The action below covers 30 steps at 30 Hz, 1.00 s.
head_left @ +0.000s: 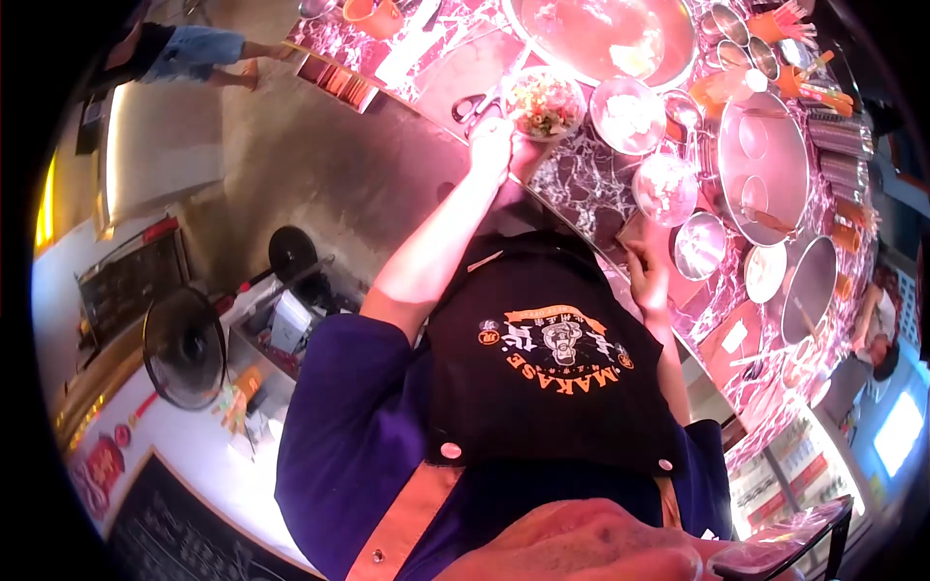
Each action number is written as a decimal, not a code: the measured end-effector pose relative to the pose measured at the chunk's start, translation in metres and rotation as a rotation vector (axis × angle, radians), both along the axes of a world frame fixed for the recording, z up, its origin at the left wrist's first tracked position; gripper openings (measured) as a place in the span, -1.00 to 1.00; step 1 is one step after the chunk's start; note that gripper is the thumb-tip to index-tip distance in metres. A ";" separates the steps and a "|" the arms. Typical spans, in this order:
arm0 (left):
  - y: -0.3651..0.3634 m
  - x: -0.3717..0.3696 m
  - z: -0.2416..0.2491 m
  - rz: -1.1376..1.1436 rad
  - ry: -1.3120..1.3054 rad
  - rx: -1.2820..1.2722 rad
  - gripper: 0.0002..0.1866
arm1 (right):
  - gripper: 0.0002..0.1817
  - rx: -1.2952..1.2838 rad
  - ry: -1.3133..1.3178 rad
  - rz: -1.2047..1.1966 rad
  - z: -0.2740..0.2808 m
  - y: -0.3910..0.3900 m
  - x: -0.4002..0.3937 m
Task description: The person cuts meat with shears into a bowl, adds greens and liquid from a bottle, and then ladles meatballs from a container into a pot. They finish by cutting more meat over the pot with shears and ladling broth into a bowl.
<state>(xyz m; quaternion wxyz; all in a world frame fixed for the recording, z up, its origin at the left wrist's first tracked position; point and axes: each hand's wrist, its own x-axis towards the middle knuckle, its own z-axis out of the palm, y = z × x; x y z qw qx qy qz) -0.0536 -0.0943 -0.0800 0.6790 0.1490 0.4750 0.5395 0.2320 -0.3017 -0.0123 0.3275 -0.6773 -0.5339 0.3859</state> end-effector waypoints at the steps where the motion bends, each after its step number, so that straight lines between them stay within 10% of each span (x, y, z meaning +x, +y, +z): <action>1: 0.003 -0.001 0.012 -0.030 0.154 -0.104 -0.87 | -0.85 -0.071 -0.030 0.001 -0.003 -0.005 -0.015; 6: -0.015 -0.075 -0.008 -0.549 0.339 0.098 -0.85 | -0.82 -0.333 0.275 -0.100 -0.031 -0.004 -0.119; 10: -0.072 -0.216 -0.009 -0.369 0.754 -0.064 -0.80 | -0.84 -0.274 0.247 0.303 -0.036 0.059 -0.174; 15: -0.265 -0.443 -0.019 0.653 1.296 -0.516 -0.75 | -0.85 -0.381 0.238 0.675 -0.053 0.128 -0.216; 22: -0.600 -0.515 0.169 1.358 1.513 -1.112 -0.73 | -0.88 -0.524 0.208 1.065 -0.049 0.146 -0.320; 28: -0.797 -0.583 0.182 1.147 1.562 -1.525 -0.71 | -0.86 -0.432 0.124 1.091 -0.024 0.119 -0.391; 30: -0.870 -0.621 0.144 0.379 1.647 -1.755 -0.72 | -0.87 -0.418 0.055 1.030 -0.043 0.101 -0.397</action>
